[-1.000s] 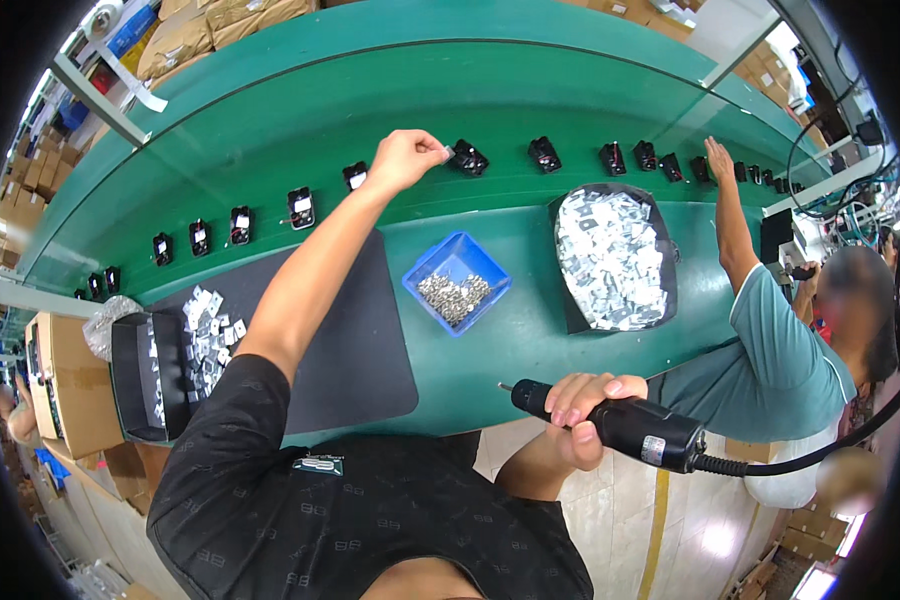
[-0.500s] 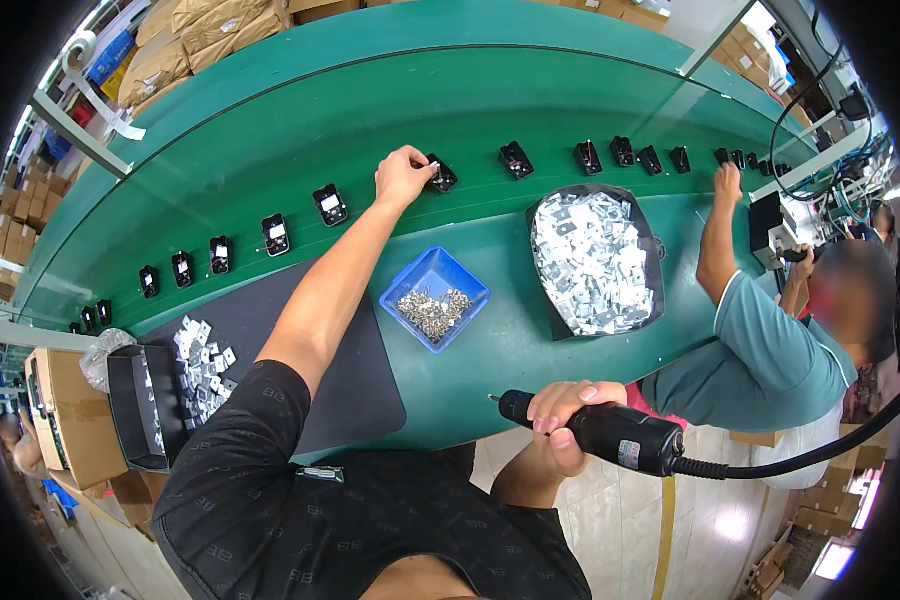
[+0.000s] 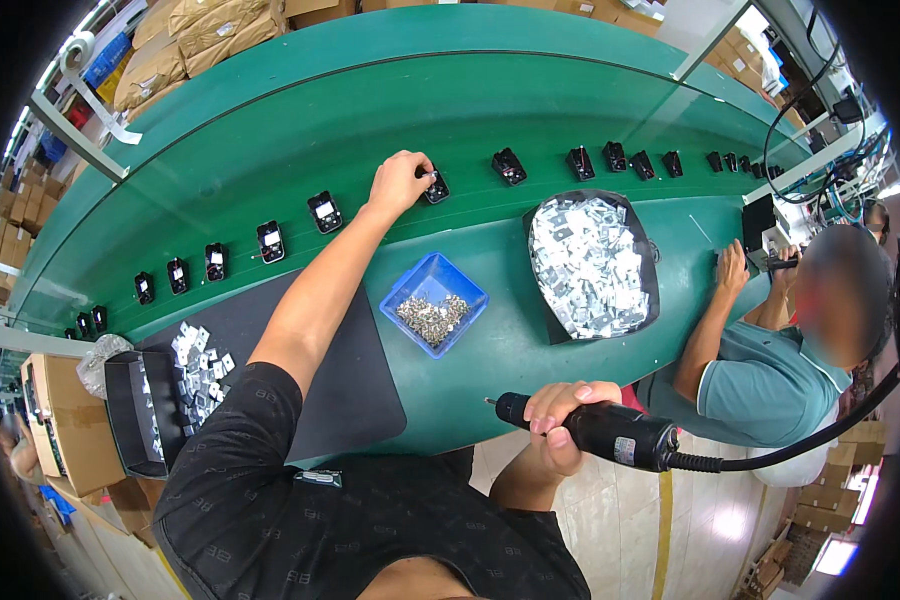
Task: Assembling small electronic components using a handheld electric screwdriver on a factory production line.
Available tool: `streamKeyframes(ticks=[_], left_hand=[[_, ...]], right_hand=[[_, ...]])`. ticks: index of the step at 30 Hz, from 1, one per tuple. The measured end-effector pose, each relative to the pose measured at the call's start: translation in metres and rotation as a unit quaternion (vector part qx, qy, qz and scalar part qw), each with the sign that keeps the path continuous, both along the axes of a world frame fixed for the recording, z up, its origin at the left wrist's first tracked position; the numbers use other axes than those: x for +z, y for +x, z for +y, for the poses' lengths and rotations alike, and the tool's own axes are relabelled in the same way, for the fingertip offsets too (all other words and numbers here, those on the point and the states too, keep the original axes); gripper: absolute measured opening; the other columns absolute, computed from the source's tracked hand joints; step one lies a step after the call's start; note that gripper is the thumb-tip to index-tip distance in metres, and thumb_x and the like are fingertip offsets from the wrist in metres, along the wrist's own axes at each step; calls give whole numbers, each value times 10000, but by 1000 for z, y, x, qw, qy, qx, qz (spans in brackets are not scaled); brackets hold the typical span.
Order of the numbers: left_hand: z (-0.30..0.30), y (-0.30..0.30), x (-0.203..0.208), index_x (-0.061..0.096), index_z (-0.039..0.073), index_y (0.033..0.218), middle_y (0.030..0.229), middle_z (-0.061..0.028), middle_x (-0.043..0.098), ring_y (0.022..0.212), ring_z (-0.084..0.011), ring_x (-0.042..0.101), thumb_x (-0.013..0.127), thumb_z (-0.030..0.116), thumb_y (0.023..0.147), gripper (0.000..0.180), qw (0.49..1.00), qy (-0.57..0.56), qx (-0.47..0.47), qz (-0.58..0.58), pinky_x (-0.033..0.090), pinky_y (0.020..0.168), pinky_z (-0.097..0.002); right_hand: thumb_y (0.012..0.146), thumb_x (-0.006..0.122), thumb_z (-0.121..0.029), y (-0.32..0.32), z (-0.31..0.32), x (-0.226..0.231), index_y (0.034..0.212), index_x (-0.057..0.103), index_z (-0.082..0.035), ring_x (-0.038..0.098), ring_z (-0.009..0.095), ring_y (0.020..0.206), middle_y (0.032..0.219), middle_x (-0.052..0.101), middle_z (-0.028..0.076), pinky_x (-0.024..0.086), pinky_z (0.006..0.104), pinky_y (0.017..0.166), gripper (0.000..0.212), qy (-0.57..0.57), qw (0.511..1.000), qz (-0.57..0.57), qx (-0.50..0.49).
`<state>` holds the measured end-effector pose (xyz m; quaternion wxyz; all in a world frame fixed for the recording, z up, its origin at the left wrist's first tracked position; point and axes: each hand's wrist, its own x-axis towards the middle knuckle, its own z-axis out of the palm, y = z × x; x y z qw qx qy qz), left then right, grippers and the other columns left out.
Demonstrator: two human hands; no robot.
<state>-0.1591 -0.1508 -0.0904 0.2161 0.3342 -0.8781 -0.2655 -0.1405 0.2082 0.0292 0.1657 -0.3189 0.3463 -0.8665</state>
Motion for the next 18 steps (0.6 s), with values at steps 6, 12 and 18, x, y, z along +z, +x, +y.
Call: streamKeyframes(ticks=[6, 12, 18], left_hand=[[-3, 3, -6, 657, 38, 779, 904, -140, 613, 853, -297, 594, 679, 154, 694, 146, 998, -57, 12, 30, 470, 763, -406], [0, 4, -5, 665, 50, 747, 923, -127, 612, 885, -286, 584, 682, 168, 687, 134, 995, -100, -16, 25, 465, 767, -397], [3, 7, -6, 640, 52, 800, 909, -132, 613, 857, -297, 591, 668, 165, 704, 151, 997, -69, 21, 7, 469, 747, -407]], right_hand=[[717, 659, -21, -1, 1, -2, 1016, 415, -22, 507, 135, 515, 608, 503, 34, 465, 280, 541, 387, -1, 1000, 11, 9], [738, 644, -89, -1, 1, -2, 1019, 389, -39, 478, 134, 493, 616, 485, 33, 433, 265, 486, 383, 26, 999, 36, 0], [721, 639, 12, -2, 2, -4, 1035, 406, -9, 507, 146, 533, 636, 509, 55, 465, 287, 550, 391, -11, 1000, 19, 17]])
